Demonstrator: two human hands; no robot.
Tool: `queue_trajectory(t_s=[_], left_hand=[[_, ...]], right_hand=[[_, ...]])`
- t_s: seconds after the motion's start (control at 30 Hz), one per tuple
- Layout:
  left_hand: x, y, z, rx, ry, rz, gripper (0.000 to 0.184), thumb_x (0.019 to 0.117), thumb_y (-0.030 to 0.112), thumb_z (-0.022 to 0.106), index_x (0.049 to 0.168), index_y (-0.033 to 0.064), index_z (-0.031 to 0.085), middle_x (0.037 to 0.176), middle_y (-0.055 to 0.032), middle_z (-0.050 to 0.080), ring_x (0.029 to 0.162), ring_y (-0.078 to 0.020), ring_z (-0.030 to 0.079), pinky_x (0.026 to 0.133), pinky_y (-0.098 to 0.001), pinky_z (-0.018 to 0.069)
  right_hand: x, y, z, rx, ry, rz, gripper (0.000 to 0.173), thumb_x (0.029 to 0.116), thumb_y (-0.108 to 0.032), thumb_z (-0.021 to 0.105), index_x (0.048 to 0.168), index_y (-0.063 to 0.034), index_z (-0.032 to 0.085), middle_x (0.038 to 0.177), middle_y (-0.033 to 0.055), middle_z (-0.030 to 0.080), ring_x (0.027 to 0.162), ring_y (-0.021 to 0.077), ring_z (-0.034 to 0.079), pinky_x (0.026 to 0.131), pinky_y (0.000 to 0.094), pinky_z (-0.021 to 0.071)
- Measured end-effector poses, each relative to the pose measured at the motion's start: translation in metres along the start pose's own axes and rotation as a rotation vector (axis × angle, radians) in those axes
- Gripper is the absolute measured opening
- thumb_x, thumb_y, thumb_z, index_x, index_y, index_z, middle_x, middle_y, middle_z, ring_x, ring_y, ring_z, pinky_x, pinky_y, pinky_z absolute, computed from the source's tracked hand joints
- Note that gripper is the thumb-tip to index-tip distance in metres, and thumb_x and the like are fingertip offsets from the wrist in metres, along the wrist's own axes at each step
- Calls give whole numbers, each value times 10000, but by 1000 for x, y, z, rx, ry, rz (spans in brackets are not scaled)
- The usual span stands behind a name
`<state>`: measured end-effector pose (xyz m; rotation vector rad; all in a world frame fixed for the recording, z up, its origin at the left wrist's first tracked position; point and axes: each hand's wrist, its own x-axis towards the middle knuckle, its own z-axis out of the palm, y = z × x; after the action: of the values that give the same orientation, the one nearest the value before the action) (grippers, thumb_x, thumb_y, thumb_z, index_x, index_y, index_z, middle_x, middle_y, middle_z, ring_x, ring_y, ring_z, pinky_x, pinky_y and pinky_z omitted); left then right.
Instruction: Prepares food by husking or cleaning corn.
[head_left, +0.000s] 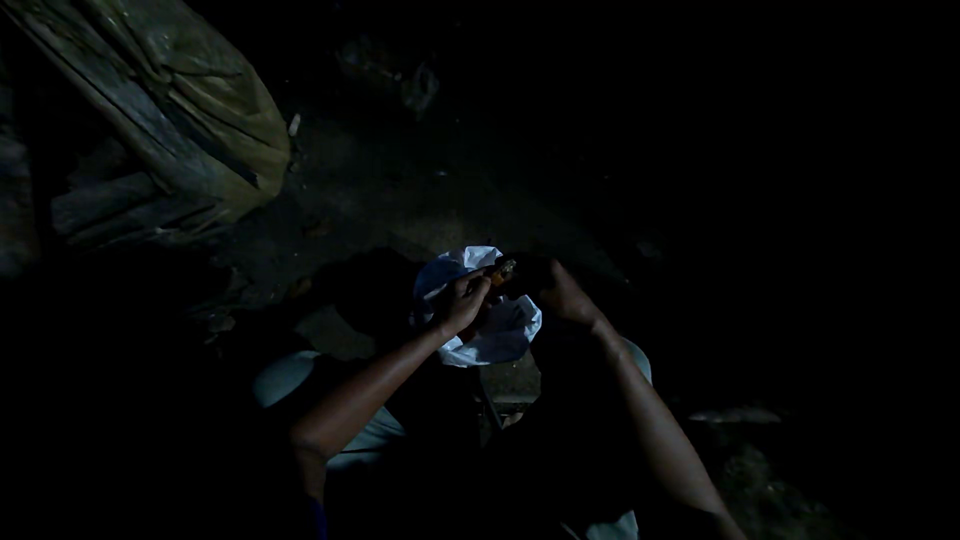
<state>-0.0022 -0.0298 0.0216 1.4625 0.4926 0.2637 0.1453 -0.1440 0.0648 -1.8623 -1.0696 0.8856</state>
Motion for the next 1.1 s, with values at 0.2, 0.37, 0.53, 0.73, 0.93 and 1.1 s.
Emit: queue_trajectory(t_s=[0.2, 0.37, 0.53, 0.73, 0.93, 1.1], left_hand=[[4, -7, 0, 25, -4, 50, 377, 1105, 132, 394, 1388, -46, 566, 1186, -193, 665, 920, -162, 670, 836, -317, 562], [5, -9, -1, -54, -43, 42, 396, 1091, 167, 363, 1334, -52, 586, 1195, -162, 655, 968, -139, 660, 885, -329, 555], [5, -9, 0, -20, -41, 23, 381, 1099, 197, 451, 1372, -38, 575, 1223, -186, 662, 996, -200, 680, 883, -361, 567], [3, -7, 0, 8, -20, 36, 358, 1093, 154, 447, 1366, -36, 581, 1163, -176, 666, 921, -162, 659, 817, -321, 558], [3, -8, -1, 9, -4, 26, 362, 1096, 188, 431, 1331, -15, 616, 1168, -160, 681, 1022, -180, 655, 925, -381, 530], [4, -10, 0, 49, 16, 62, 347, 1086, 132, 439, 1341, -42, 598, 1235, -189, 657, 1109, -189, 628, 982, -371, 495]], right_hand=[[-1, -3, 0, -61, 8, 20, 297, 1024, -70, 574, 1307, 13, 603, 1038, 88, 691, 792, 71, 672, 763, 258, 584], [-1, -6, -1, -60, 16, 28, 254, 1028, -86, 576, 1254, 16, 629, 984, 69, 695, 769, 63, 668, 756, 260, 588], [2, 1, 0, -7, 8, 43, 259, 1030, -86, 578, 1267, 9, 621, 974, 70, 704, 757, 75, 685, 741, 259, 599], [1, 0, 1, -52, 11, 43, 262, 1024, -88, 591, 1264, 13, 622, 997, 81, 696, 759, 75, 677, 745, 265, 594], [1, 1, 3, -99, 18, 11, 261, 1002, -61, 608, 1250, 14, 637, 978, 79, 694, 732, 79, 660, 723, 272, 585], [1, 1, 4, -153, 25, -8, 278, 1001, -51, 602, 1270, 12, 629, 977, 87, 695, 750, 85, 661, 745, 279, 581]])
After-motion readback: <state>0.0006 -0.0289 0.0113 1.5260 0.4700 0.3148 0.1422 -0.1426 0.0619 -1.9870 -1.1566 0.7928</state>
